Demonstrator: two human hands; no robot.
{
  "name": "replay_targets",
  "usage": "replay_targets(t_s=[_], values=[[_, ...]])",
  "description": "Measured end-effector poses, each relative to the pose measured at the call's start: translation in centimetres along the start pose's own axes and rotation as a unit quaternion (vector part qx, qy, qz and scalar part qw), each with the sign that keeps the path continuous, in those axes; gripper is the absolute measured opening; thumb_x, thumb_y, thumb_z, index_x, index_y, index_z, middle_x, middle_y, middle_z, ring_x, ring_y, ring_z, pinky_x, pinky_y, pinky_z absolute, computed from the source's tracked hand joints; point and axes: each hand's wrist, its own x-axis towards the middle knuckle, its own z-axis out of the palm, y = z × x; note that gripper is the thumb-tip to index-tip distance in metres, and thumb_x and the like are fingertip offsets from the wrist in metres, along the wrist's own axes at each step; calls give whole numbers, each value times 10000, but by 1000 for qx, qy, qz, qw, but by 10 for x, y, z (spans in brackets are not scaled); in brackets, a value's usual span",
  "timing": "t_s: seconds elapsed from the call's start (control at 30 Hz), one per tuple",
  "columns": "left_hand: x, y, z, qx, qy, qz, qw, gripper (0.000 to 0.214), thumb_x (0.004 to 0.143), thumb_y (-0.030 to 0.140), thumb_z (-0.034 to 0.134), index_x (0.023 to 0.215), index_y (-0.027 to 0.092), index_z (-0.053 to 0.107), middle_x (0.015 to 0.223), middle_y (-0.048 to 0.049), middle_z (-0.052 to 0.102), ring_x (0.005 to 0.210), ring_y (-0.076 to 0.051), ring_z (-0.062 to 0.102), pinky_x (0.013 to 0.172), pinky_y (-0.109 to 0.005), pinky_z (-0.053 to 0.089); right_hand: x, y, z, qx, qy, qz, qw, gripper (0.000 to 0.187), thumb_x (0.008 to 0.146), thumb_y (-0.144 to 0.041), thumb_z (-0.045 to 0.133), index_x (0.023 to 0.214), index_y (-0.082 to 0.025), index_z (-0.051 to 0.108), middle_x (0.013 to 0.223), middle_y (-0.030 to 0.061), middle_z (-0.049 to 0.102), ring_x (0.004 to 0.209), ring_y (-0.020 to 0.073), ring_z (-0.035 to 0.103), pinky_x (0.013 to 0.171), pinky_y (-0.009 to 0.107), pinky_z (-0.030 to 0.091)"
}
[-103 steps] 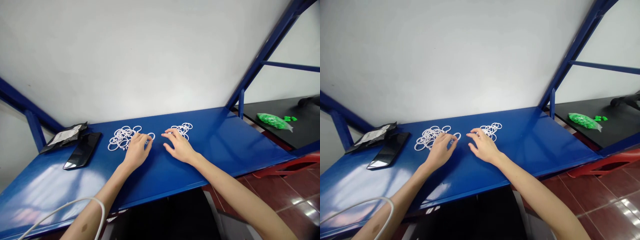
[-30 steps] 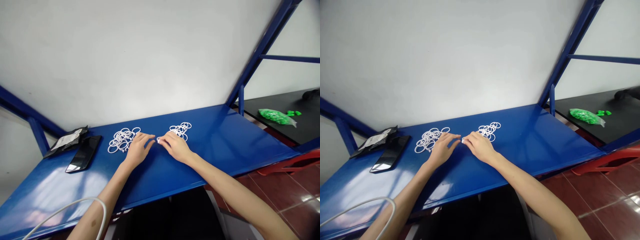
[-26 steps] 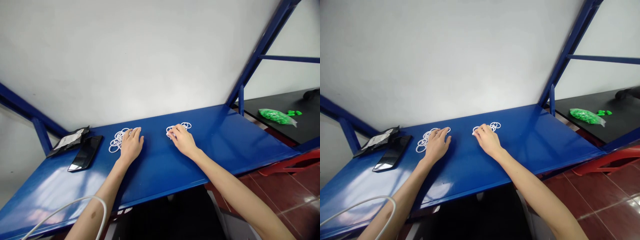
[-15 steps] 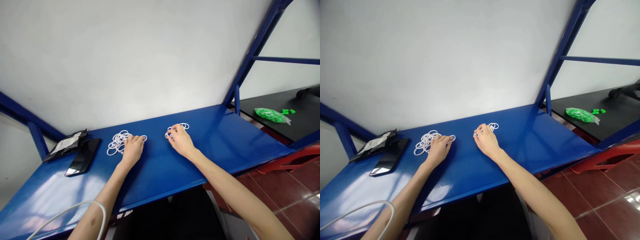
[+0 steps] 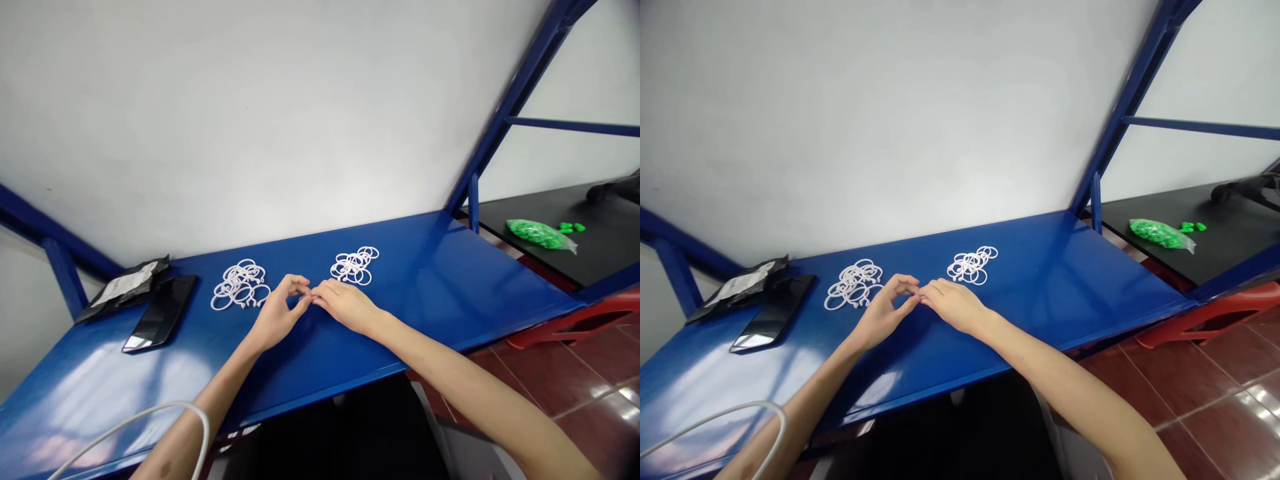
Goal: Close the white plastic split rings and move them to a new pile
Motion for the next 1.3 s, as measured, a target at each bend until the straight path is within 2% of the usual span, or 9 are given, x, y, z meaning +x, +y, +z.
replay_targets(t_s=[0.1,0.2,0.5,0.6,0.73,0.93,1.03,1.2,1.3], values=[[1,3,-3,-34,8,-12,999,306,926,393,622,1175,221,582,1080,-55,701,987,-187,674,944,-377,523,0,1,-6,122,28,81,989,160,1044,-297,520,1084,-203,643,1004,58,736,897,182,708,816,313,560],[2,4,-4,-48,17,-25,998,281,923,438,634,1091,213,637,1080,-62,710,978,-198,684,911,-373,543,1,1,-13,210,31,143,967,147,1029,-313,540,1074,-212,637,937,33,739,820,169,713,772,302,559],[4,5,0,-146,34,-61,987,267,823,416,730,943,191,653,941,-44,725,864,-180,691,783,-318,569,-1,-3,-11,314,19,178,932,168,1025,-355,530,1043,-209,611,844,7,718,721,145,711,706,282,566],[5,6,0,-140,32,-62,988,252,828,421,726,909,188,676,923,-41,724,821,-167,676,747,-304,570,-1,-3,-12,309,18,177,934,149,1019,-333,541,1041,-204,612,845,7,715,727,143,709,706,276,558],[4,3,2,-129,26,-68,989,251,831,426,738,915,191,705,940,-49,742,827,-179,696,740,-305,577,0,-5,-15,241,8,169,956,157,1024,-331,534,1011,-206,629,857,13,721,739,153,691,704,281,527],[0,-6,8,-122,36,-67,990,242,818,423,760,884,190,754,917,-64,773,821,-205,720,757,-331,585,-3,-4,-14,172,-12,123,977,165,1047,-287,489,1039,-216,638,937,28,740,814,164,688,736,281,504],[-2,-7,10,-102,49,-30,993,200,829,401,757,860,205,769,908,-56,764,857,-203,712,787,-330,576,-5,-3,-14,153,-17,98,983,174,1050,-280,485,1039,-220,647,999,32,742,863,167,694,772,287,510],[-6,-4,12,-114,65,47,990,144,848,361,756,822,219,764,900,-48,723,828,-171,685,736,-299,565,-7,-3,-18,143,-13,70,987,201,1059,-291,476,1038,-216,661,1004,35,741,856,160,698,755,272,517],[-6,-2,13,-99,72,70,990,137,850,354,761,801,226,756,892,-44,707,828,-166,677,734,-298,569,-7,-2,-18,130,-17,62,989,217,1063,-297,468,1048,-217,669,1004,39,739,847,159,700,746,270,521]])
